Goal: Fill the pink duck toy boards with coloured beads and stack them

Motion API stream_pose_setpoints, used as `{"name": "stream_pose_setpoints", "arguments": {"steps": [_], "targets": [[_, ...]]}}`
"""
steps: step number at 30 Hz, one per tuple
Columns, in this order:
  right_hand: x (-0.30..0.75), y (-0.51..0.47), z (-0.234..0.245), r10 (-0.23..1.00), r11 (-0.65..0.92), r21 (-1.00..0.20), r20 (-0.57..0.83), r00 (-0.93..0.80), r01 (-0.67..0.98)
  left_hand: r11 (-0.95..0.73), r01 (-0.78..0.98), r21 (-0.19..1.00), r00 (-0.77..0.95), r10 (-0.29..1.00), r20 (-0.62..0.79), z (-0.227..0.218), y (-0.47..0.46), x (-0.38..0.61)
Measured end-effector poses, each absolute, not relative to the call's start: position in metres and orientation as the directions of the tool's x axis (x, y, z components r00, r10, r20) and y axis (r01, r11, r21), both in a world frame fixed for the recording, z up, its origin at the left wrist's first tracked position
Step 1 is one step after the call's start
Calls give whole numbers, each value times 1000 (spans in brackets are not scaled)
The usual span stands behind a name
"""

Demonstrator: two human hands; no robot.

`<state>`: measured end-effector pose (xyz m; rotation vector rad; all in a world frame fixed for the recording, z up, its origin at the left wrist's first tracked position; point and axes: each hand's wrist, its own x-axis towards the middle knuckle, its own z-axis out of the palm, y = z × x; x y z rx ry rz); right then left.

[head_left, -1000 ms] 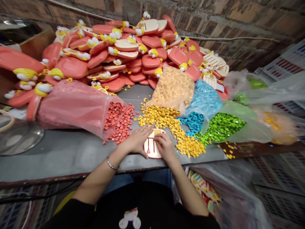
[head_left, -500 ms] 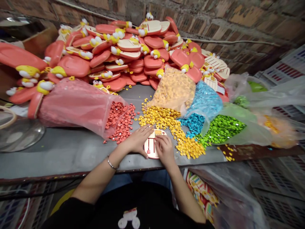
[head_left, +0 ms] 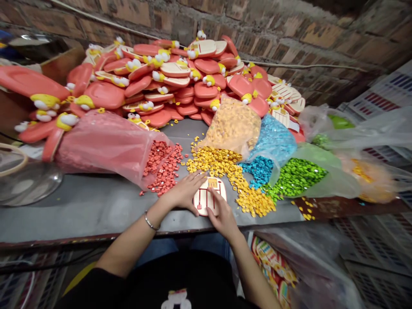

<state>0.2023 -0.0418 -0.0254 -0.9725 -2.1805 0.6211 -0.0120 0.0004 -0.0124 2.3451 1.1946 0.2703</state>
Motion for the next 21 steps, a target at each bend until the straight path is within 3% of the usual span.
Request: {"name": "stream_pose_setpoints", "arguments": {"steps": [2,5,7,10,15,18,21], "targets": [[201,-42,-29,835,547,-668,394,-383,504,-497,706,505,598,800,-50,-13,1,-11],[196,-41,-36,875,459,-552,419,-245,696,-496,706,505,596,802,-46,-14,1,-11],[193,-41,-40,867,469,-469,406,-289,749,-498,698,515,597,802,-34,-15,1,-11],[196,-40,-40,822,566,-458,378,-426,686,-498,693,520,599,800,-32,-16,1,-11],[200,-36,-37,856,502,-422,366,-365,755,-505,689,519,605,796,-29,-17,1,-11],[194,-33,-34,843,526,-342,334,-422,779,-500,687,527,600,800,-23,-19,1,-11],[189,-31,-31,823,563,-357,323,-467,745,-493,686,535,594,804,-20,-19,1,-11]]}}
